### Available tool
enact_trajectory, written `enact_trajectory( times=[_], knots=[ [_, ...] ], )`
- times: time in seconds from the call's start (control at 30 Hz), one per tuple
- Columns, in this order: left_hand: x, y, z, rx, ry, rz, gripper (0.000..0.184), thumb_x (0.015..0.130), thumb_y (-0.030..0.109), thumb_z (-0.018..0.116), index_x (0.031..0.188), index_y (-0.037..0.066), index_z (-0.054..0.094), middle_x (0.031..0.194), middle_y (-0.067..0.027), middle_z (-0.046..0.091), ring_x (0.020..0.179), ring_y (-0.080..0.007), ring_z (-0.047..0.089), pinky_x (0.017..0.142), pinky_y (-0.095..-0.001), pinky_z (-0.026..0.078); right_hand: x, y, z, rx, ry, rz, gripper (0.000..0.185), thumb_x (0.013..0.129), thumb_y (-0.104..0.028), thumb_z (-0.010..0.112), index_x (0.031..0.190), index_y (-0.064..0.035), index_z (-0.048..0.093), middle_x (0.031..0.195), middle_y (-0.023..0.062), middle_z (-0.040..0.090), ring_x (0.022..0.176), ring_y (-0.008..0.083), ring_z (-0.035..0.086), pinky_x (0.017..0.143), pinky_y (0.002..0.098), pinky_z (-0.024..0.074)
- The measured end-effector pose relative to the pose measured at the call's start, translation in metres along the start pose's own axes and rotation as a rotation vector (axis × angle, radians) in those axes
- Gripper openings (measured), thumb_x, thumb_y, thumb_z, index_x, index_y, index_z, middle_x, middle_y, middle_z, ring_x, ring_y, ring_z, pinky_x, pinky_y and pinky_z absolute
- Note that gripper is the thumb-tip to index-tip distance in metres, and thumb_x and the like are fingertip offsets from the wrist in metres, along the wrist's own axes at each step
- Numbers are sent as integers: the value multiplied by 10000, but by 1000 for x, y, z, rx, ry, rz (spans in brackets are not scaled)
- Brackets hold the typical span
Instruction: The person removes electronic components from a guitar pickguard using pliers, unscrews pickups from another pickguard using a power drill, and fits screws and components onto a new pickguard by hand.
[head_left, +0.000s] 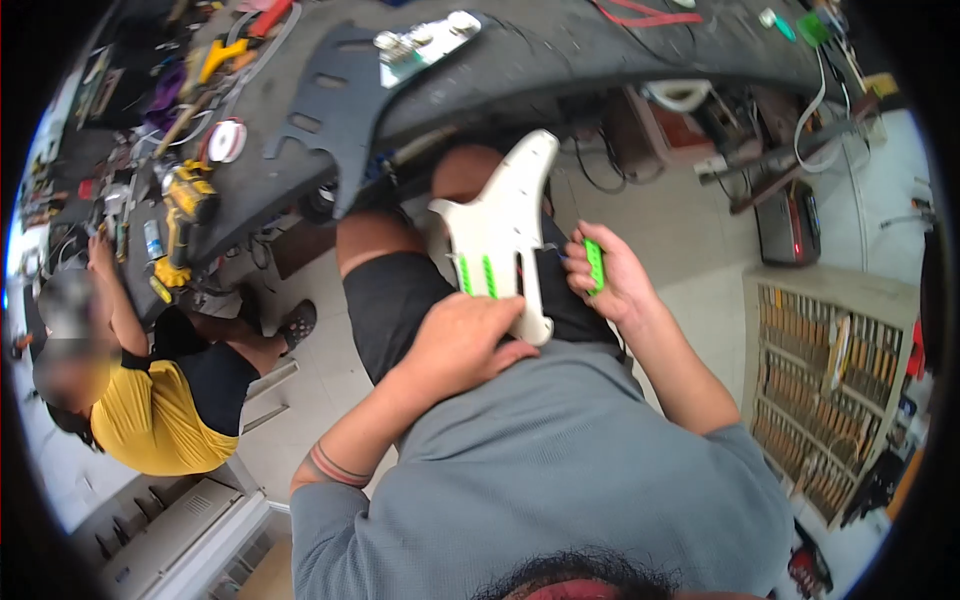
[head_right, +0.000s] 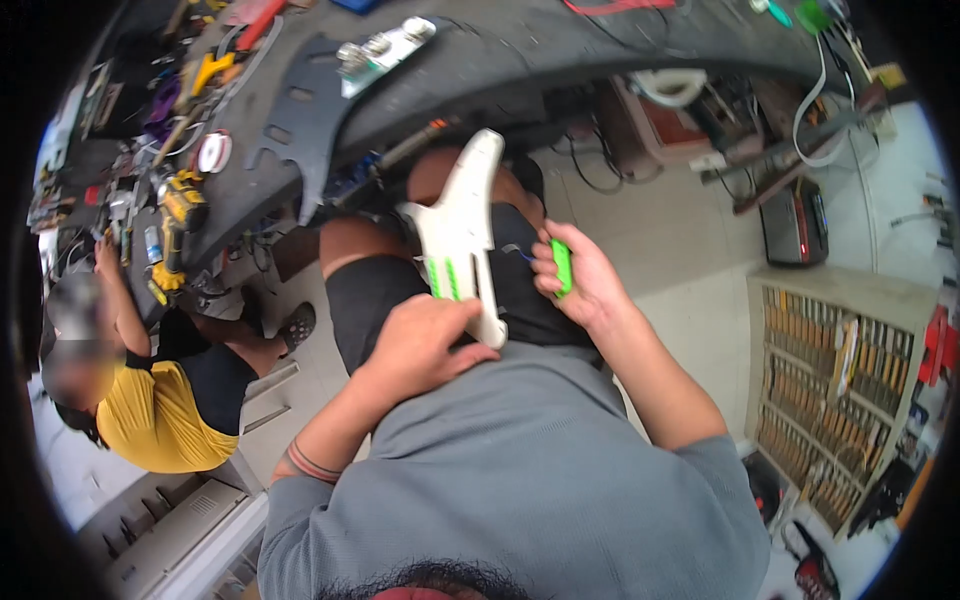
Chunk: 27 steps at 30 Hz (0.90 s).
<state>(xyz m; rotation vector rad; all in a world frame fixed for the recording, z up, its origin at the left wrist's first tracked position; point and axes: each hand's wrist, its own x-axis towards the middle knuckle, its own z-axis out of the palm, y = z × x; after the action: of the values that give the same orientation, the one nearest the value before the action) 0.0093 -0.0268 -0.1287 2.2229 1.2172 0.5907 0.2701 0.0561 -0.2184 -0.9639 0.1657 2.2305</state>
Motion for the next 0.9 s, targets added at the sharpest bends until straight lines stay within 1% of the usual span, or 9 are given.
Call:
enact_trajectory(
  times=[0.13, 0.27, 0.3, 0.47, 0.53, 0.6, 0.73, 0.8, 0.9],
  knots=[
    [-5, 3, -9, -38, -40, 22, 547, 850, 362, 934, 1214, 31, 691, 954, -151, 777, 877, -371, 767, 785, -473, 594, -3, -4, -1, -5, 13, -10, 200, 1097, -262, 684, 1013, -112, 582, 801, -9, 495, 632, 92, 436, 481, 226, 332],
    [-5, 21, -55, -160, -17, 30, 537, 868, 386, 932, 1212, 51, 691, 772, -72, 658, 725, -312, 681, 676, -429, 522, -10, -3, 0, 6, 6, -5, 199, 1097, -252, 678, 1000, -106, 584, 801, -8, 486, 637, 95, 435, 479, 222, 327],
    [-4, 27, -72, -191, 13, 57, 571, 852, 383, 956, 1245, 55, 704, 713, -37, 572, 656, -267, 599, 627, -406, 467, -9, -3, -2, 13, -8, -1, 197, 1098, -250, 675, 998, -105, 585, 802, -7, 487, 639, 95, 433, 480, 221, 327],
    [9, 82, -201, -170, -45, -53, 724, 772, 337, 1030, 1340, 32, 700, 720, 18, 511, 646, -93, 476, 590, -292, 354, -18, 4, 14, 25, -30, 34, 192, 1104, -249, 662, 999, -105, 590, 805, -5, 490, 643, 94, 427, 482, 219, 330],
    [24, 100, -252, -87, 45, 18, 707, 762, 311, 1042, 1317, 25, 710, 731, 54, 489, 654, -44, 418, 596, -251, 302, -16, 7, 16, 34, -49, 56, 195, 1106, -255, 659, 1000, -106, 592, 806, -3, 493, 644, 95, 429, 483, 220, 332],
    [41, 114, -296, -80, 106, -174, 660, 778, 291, 1032, 1284, 15, 710, 744, 76, 467, 651, -35, 381, 594, -252, 284, -15, 9, 21, 12, -59, 57, 200, 1111, -269, 653, 1005, -108, 599, 807, 2, 510, 646, 100, 452, 484, 224, 342],
    [112, 88, -369, 282, 3, -218, 523, 900, 307, 931, 1248, -2, 691, 750, 70, 400, 666, -43, 355, 587, -281, 278, -12, 9, 41, -20, -86, 31, 206, 1120, -283, 646, 1016, -109, 608, 808, 8, 528, 652, 108, 478, 491, 233, 358],
    [143, 30, -381, 442, 58, -147, 520, 912, 312, 915, 1248, -16, 693, 733, 38, 374, 667, -72, 367, 590, -321, 307, -11, 7, 54, -26, -107, 11, 206, 1125, -283, 642, 1021, -108, 610, 811, 9, 530, 653, 108, 479, 496, 234, 365],
    [187, -39, -384, 659, -51, -335, 533, 908, 289, 907, 1301, -7, 702, 857, -114, 640, 819, -241, 643, 748, -418, 508, -9, -3, 70, -12, -167, -6, 203, 1132, -285, 637, 1036, -107, 616, 821, 8, 532, 659, 111, 480, 505, 240, 370]
  ],
)
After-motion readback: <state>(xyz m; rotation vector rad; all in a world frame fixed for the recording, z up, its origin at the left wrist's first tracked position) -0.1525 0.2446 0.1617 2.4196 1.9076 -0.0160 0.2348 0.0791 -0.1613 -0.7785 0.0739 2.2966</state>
